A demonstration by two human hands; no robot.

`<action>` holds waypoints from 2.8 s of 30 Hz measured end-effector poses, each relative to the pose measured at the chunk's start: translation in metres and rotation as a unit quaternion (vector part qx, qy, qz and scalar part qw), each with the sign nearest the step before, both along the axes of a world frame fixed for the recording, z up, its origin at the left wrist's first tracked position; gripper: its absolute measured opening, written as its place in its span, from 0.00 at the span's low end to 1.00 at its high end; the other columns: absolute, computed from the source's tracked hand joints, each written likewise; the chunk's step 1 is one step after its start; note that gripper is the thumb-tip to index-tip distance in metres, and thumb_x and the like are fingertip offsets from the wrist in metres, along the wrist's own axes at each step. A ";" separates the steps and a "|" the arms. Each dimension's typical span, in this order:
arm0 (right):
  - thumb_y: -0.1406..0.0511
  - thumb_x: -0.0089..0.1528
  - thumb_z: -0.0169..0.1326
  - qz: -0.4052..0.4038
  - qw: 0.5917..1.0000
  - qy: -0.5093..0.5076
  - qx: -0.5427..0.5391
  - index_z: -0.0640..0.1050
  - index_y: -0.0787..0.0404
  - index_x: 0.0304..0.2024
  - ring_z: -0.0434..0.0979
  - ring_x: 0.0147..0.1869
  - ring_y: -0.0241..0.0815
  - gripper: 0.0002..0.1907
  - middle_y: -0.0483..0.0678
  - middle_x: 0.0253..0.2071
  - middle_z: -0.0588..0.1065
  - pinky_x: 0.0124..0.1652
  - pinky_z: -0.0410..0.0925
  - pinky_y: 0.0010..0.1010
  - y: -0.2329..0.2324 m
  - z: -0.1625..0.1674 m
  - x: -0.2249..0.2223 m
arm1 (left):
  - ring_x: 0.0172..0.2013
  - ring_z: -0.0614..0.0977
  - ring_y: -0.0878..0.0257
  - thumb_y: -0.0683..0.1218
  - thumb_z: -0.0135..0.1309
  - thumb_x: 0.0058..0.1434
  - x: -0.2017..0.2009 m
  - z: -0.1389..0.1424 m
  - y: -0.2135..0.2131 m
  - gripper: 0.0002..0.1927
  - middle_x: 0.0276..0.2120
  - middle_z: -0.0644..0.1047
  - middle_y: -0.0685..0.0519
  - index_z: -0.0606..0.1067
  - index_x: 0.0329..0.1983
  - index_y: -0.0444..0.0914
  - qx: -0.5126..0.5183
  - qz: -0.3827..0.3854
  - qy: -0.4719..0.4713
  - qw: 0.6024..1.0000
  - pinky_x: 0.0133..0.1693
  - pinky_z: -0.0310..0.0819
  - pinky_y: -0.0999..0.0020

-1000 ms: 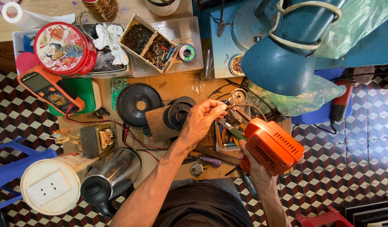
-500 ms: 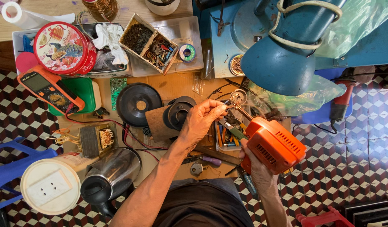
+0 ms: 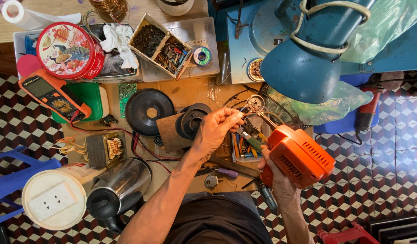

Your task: The person repairs a small electrical component at a cluttered workbench. They hold the component and its wires with one hand while using a hot air gun and a soldering iron to heat and solder the wire connections, repositioning the part and wires between heating passes.

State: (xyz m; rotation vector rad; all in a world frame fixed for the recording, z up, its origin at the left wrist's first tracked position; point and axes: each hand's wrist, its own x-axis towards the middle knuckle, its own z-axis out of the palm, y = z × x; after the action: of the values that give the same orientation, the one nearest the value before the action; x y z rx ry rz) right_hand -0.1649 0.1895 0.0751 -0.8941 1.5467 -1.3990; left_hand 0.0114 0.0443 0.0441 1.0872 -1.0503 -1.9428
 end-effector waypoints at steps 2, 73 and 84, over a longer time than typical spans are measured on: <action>0.71 0.63 0.59 0.008 1.000 0.026 0.002 0.79 0.65 0.51 0.82 0.37 0.37 0.13 0.51 0.41 0.80 0.39 0.80 0.28 -0.001 -0.003 0.000 | 0.35 0.82 0.69 0.52 0.54 0.68 0.001 0.000 0.000 0.17 0.36 0.83 0.52 0.79 0.48 0.33 0.013 -0.003 -0.007 1.000 0.41 0.78 0.73; 0.66 0.62 0.62 -0.105 0.990 -0.061 0.069 0.77 0.63 0.46 0.77 0.27 0.37 0.12 0.47 0.35 0.78 0.29 0.73 0.26 -0.106 -0.005 -0.007 | 0.33 0.78 0.72 0.53 0.57 0.65 0.025 0.018 -0.004 0.18 0.34 0.81 0.55 0.79 0.48 0.35 0.106 0.050 -0.005 0.993 0.38 0.75 0.77; 0.59 0.60 0.65 -0.114 0.968 0.085 0.205 0.76 0.57 0.48 0.72 0.24 0.32 0.18 0.44 0.30 0.77 0.24 0.67 0.25 -0.105 -0.013 -0.004 | 0.35 0.77 0.71 0.50 0.60 0.64 0.057 0.032 -0.008 0.14 0.36 0.80 0.54 0.78 0.46 0.35 0.137 0.168 0.073 0.973 0.39 0.73 0.77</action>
State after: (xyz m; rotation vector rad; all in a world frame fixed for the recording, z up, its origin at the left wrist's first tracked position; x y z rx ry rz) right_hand -0.1686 0.0846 0.0625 -0.6072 2.0285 -1.1100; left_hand 0.0686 0.0365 0.0761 1.1617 -0.4887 -1.8887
